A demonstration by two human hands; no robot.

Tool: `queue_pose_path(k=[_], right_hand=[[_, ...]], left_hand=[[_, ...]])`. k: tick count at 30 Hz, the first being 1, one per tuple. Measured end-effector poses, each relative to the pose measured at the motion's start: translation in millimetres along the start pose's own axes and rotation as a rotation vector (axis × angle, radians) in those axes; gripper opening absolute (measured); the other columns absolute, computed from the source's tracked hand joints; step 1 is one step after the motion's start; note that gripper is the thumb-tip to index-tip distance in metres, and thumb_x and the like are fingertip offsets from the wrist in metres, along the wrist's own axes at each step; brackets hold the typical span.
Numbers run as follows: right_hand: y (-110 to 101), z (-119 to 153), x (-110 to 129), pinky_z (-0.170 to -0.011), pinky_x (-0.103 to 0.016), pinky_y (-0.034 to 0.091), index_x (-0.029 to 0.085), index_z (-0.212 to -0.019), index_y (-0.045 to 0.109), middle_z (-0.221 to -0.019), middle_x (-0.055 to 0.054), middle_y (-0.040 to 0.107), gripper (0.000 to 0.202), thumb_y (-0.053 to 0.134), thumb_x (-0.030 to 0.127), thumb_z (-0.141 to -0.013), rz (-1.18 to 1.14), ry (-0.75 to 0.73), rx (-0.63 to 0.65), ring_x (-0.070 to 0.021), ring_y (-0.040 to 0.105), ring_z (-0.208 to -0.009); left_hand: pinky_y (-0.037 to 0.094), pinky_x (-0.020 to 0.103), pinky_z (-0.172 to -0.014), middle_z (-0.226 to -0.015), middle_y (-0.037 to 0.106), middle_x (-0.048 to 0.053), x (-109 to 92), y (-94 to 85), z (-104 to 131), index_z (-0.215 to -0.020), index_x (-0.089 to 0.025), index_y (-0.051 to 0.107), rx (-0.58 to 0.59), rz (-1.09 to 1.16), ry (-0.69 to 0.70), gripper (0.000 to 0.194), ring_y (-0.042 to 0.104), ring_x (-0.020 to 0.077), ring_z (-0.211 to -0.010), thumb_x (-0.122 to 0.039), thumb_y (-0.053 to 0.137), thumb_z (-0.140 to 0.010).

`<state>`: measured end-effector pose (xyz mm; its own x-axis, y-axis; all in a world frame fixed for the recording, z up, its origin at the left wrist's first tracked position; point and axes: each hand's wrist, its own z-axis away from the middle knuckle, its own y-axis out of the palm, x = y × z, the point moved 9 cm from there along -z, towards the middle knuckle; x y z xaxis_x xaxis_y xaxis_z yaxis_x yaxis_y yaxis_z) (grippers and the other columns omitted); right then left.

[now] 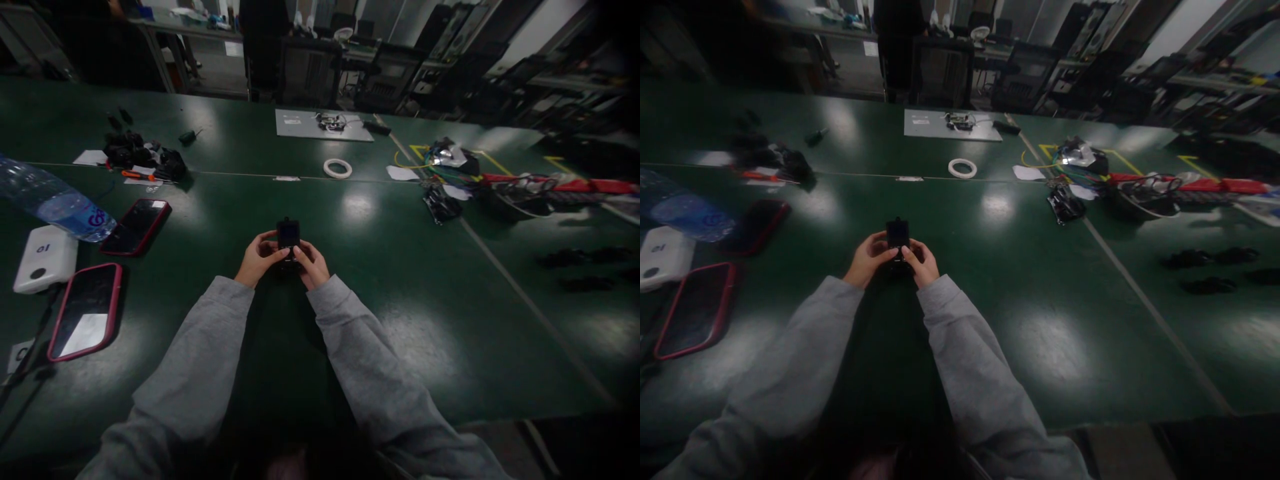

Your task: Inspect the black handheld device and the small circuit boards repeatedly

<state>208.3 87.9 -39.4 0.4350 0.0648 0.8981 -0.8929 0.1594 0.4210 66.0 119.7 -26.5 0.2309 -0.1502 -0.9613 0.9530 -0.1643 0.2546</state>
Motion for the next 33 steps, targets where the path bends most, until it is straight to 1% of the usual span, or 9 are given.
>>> queue_pose_path(k=[4,9,12,15,19,23,25,29,33], right_hand=[[6,-9,7,-0.105,-0.036,0.046,0.022,-0.115,0.059,-0.118,-0.007,0.064,0.064,0.079,0.059,-0.066,0.148,-0.120,0.024,-0.0195,0.061,-0.112],[13,-47,19,-0.113,-0.036,0.038,0.020,-0.119,0.057,-0.130,-0.011,0.058,0.076,0.067,0.074,-0.068,0.339,-0.327,-0.076,-0.0204,0.055,-0.123],[15,-72,17,-0.114,-0.038,0.036,0.020,-0.122,0.054,-0.133,-0.011,0.057,0.082,0.061,0.081,-0.067,0.378,-0.326,-0.135,-0.0206,0.053,-0.125],[15,-82,13,-0.114,-0.039,0.036,0.021,-0.124,0.053,-0.135,-0.012,0.055,0.081,0.063,0.078,-0.067,0.371,-0.321,-0.158,-0.0211,0.053,-0.125],[14,-82,11,-0.112,-0.038,0.039,0.021,-0.128,0.052,-0.133,-0.011,0.056,0.078,0.067,0.069,-0.069,0.362,-0.346,-0.137,-0.0200,0.055,-0.122],[1,-81,14,-0.106,-0.037,0.042,0.021,-0.133,0.047,-0.121,-0.010,0.059,0.078,0.070,0.061,-0.071,0.426,-0.381,-0.245,-0.0189,0.058,-0.111],[-1,-78,20,-0.105,-0.035,0.042,0.022,-0.135,0.045,-0.118,-0.009,0.058,0.078,0.072,0.058,-0.072,0.463,-0.426,-0.260,-0.0185,0.058,-0.109],[11,-64,38,-0.109,-0.038,0.037,0.022,-0.133,0.047,-0.126,-0.011,0.052,0.071,0.072,0.050,-0.073,0.587,-0.588,-0.243,-0.0219,0.051,-0.119],[33,-52,47,-0.109,-0.042,0.038,0.021,-0.124,0.053,-0.124,-0.012,0.053,0.054,0.068,0.047,-0.079,0.724,-0.688,-0.170,-0.0243,0.049,-0.119]], left_hand=[[0.048,0.041,-0.097,-0.100,0.067,0.005,1,-1.8,-6,-0.120,-0.019,0.058,0.004,0.002,0.035,0.069,0.064,0.0207,-0.099,-0.035,0.088,-0.060],[0.045,0.041,-0.103,-0.112,0.067,0.009,-11,-0.1,-42,-0.124,-0.018,0.057,0.019,-0.021,0.183,0.066,0.062,0.0219,-0.109,-0.040,0.083,-0.066],[0.045,0.041,-0.103,-0.115,0.066,0.010,-14,-2.8,-68,-0.125,-0.018,0.057,0.011,0.007,0.207,0.069,0.061,0.0222,-0.111,-0.039,0.084,-0.066],[0.046,0.041,-0.102,-0.110,0.067,0.009,-10,-4.4,-82,-0.128,-0.018,0.056,0.038,0.068,0.174,0.070,0.063,0.0213,-0.107,-0.037,0.084,-0.066],[0.047,0.041,-0.101,-0.113,0.067,0.007,-6,-5.7,-83,-0.127,-0.022,0.057,0.053,0.131,0.146,0.064,0.063,0.0203,-0.107,-0.034,0.082,-0.069],[0.047,0.037,-0.099,-0.108,0.068,0.006,-2,-4.4,-82,-0.121,-0.020,0.059,0.032,0.215,0.086,0.055,0.065,0.0171,-0.099,-0.033,0.080,-0.072],[0.047,0.035,-0.099,-0.105,0.068,0.006,-1,-0.3,-81,-0.119,-0.019,0.061,0.048,0.227,0.054,0.049,0.065,0.0163,-0.097,-0.035,0.077,-0.075],[0.047,0.034,-0.098,-0.111,0.067,0.007,-2,8.9,-76,-0.115,-0.019,0.063,0.125,0.196,0.031,0.047,0.064,0.0183,-0.103,-0.041,0.077,-0.076],[0.049,0.034,-0.096,-0.111,0.068,0.007,-1,6.4,-76,-0.108,-0.019,0.063,0.121,0.204,0.019,0.045,0.064,0.0195,-0.103,-0.046,0.077,-0.075]])
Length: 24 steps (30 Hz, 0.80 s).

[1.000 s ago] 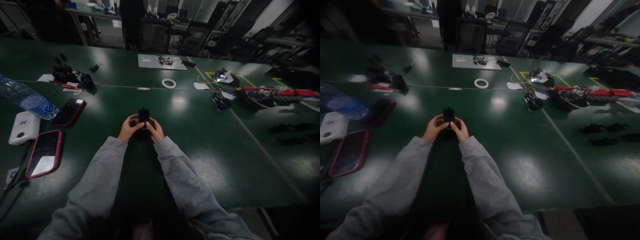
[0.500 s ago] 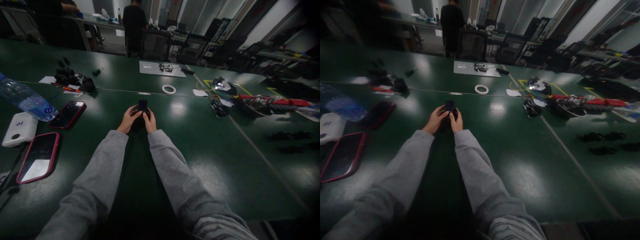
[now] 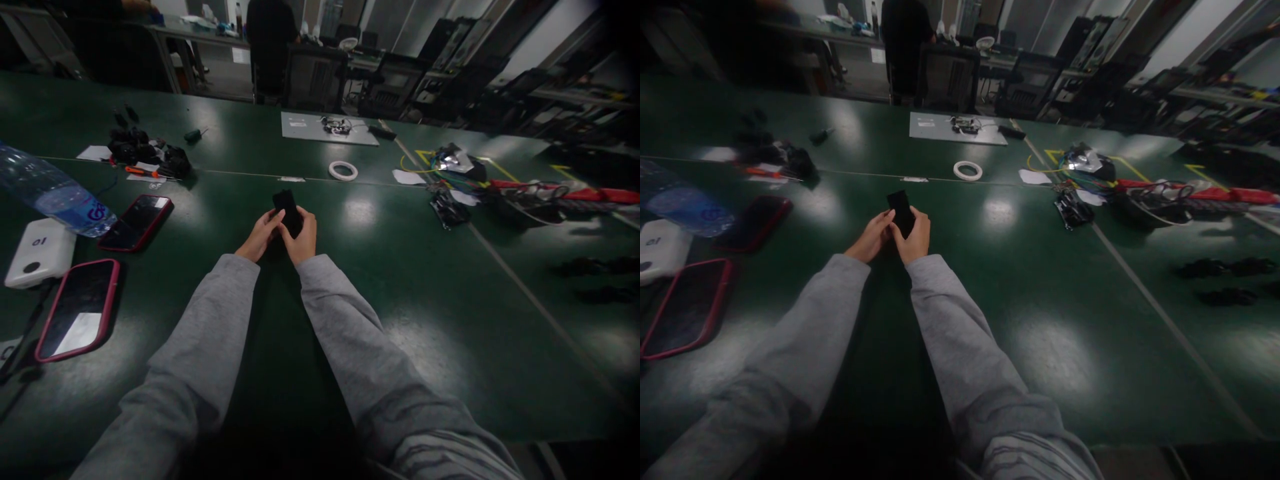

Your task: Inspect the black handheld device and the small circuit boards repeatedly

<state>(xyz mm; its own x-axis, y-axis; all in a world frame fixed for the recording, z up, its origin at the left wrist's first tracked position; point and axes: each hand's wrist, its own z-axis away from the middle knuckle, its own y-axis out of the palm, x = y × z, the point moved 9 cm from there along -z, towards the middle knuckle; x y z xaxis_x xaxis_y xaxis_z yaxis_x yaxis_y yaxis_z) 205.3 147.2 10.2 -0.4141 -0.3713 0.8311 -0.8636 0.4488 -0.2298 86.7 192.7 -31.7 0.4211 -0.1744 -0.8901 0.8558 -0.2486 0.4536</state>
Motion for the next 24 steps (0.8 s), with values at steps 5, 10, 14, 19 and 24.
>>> queue_pose_path(k=[5,10,14,19,24], right_hand=[[6,6,16,-0.102,-0.040,0.043,0.026,-0.114,0.056,-0.115,-0.009,0.057,0.031,0.045,0.047,-0.095,-0.042,-0.054,0.070,-0.0215,0.052,-0.110],[9,14,31,-0.101,-0.042,0.044,0.028,-0.114,0.057,-0.114,-0.008,0.057,0.030,0.040,0.045,-0.097,-0.044,-0.098,0.126,-0.0222,0.052,-0.110],[3,16,25,-0.103,-0.042,0.043,0.025,-0.115,0.055,-0.120,-0.010,0.053,0.034,0.047,0.049,-0.092,-0.017,-0.089,0.039,-0.0235,0.048,-0.118],[16,16,-27,-0.090,-0.039,0.050,0.023,-0.105,0.054,-0.095,-0.005,0.058,0.065,0.050,0.082,-0.076,-0.270,0.271,0.057,-0.0184,0.060,-0.093],[39,20,-33,-0.074,-0.035,0.056,0.022,-0.101,0.060,-0.085,-0.002,0.062,0.070,0.059,0.084,-0.068,-0.555,0.469,0.345,-0.0176,0.065,-0.084]], left_hand=[[0.051,0.038,-0.096,-0.107,0.070,0.009,-2,1.6,0,-0.103,-0.017,0.064,0.024,0.038,0.009,0.045,0.064,0.0232,-0.107,-0.052,0.073,-0.076],[0.051,0.041,-0.097,-0.104,0.071,0.012,-2,-2.4,2,-0.105,-0.015,0.064,-0.018,0.057,-0.012,0.057,0.064,0.0272,-0.109,-0.064,0.068,-0.076],[0.050,0.043,-0.097,-0.102,0.071,0.014,-3,-2.9,6,-0.114,-0.014,0.062,-0.014,0.069,-0.010,0.071,0.063,0.0294,-0.111,-0.074,0.057,-0.077],[0.051,0.041,-0.095,-0.108,0.070,0.013,-5,-4.6,12,-0.119,-0.015,0.059,-0.042,0.170,0.001,0.065,0.063,0.0264,-0.110,-0.069,0.044,-0.087],[0.052,0.041,-0.090,-0.108,0.070,0.013,-1,4.4,10,-0.116,-0.018,0.063,0.044,0.070,0.005,0.079,0.064,0.0295,-0.109,-0.083,0.038,-0.079]])
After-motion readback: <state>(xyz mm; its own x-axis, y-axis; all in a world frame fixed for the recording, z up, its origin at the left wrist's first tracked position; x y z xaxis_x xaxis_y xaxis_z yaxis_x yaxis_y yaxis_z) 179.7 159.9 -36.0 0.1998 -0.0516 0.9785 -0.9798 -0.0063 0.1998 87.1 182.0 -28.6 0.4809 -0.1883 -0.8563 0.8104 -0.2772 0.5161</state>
